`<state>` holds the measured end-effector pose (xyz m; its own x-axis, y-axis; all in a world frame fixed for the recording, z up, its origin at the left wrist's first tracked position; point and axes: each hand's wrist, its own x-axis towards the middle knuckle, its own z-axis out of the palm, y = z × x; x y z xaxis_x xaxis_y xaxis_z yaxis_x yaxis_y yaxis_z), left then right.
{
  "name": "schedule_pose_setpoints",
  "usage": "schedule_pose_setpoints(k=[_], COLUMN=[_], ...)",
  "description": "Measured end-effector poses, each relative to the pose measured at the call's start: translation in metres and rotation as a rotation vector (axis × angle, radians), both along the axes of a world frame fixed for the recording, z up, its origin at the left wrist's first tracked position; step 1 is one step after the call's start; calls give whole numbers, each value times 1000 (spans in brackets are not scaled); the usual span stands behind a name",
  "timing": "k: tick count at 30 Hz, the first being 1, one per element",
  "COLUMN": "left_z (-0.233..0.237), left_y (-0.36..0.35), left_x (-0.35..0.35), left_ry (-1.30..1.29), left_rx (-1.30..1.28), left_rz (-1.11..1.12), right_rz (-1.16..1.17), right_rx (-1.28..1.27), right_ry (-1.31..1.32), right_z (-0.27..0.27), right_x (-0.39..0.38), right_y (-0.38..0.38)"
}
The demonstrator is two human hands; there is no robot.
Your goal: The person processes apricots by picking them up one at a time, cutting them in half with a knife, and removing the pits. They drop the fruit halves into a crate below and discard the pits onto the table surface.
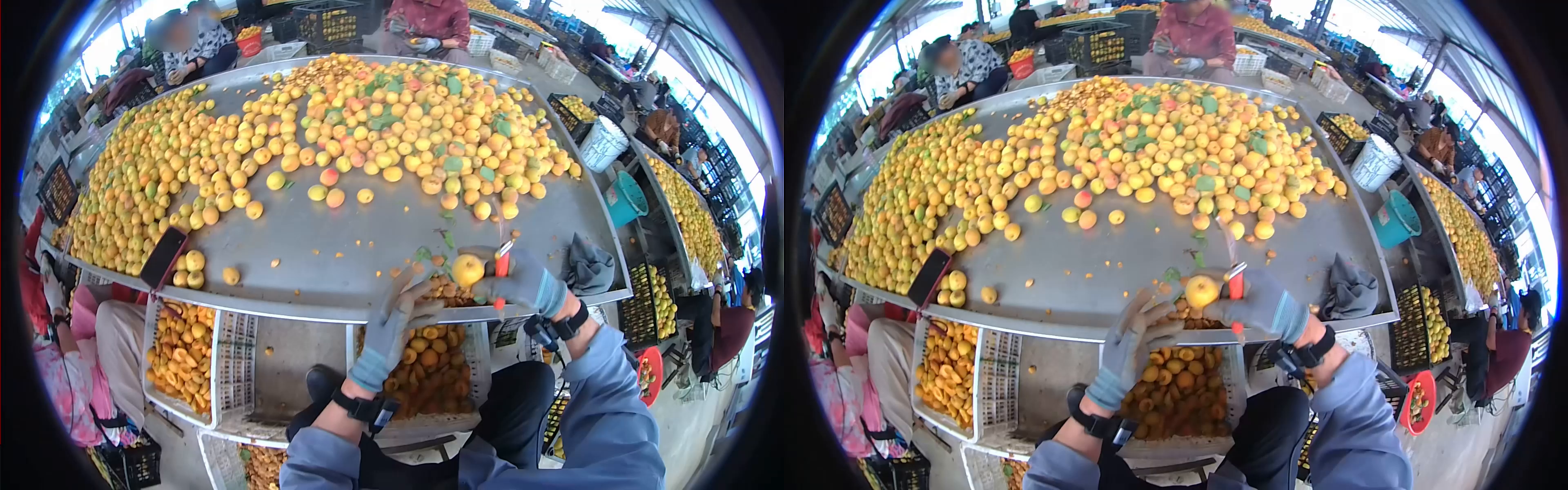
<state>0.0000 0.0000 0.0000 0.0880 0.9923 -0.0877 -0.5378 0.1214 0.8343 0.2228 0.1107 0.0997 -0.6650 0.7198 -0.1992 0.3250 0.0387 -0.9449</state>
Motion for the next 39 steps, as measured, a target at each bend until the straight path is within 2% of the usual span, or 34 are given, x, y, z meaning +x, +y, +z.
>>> schedule_pose_setpoints(k=[2,3,5,6,7,9,13,15,16,18,19,21,24,37,39], left_z=[-1,-6,-7,-10,-15,-19,-12,-12,-13,-14,-12,-8,-12,-15,-16], left_y=[5,-7,-6,-5,-4,0,4,6,6,6,5,3,4,4,3], left_x=[2,18,13,7,4,3,-3,-2,-1,-1,-2,-3,-3,-1,0], left_ry=[-246,-299,-330,-364,-363,-411,-494,-520,-525,-550,-552,-525,-497,-464,-389], left_rx=[67,55,65,50,51,64,78,52,53,66,67,76,78,52,81], left_rz=[-66,-55,-105,-93,-92,-28,45,94,95,86,87,53,41,74,107], right_rz=[40,53,43,80,80,47,-19,56,57,66,67,-32,-55,-34,-28], right_rx=[187,171,378,359,360,657,643,838,839,1090,1091,920,874,844,890], right_ry=[-27,-78,-255,-475,-473,-578,-540,-620,-624,-321,-323,-383,-348,-465,-463], right_z=[-14,-15,-29,-16,-17,-17,-7,0,-2,-9,-12,-16,-23,-24,-27], right_x=[-14,-11,-27,-39,-45,-50,-49,-48,-46,-45,-44,-45,-48,-57,-56], right_y=[-14,-30,-36,-39,-42,-46,-52,-54,-52,-46,-46,-48,-50,-52,-52])
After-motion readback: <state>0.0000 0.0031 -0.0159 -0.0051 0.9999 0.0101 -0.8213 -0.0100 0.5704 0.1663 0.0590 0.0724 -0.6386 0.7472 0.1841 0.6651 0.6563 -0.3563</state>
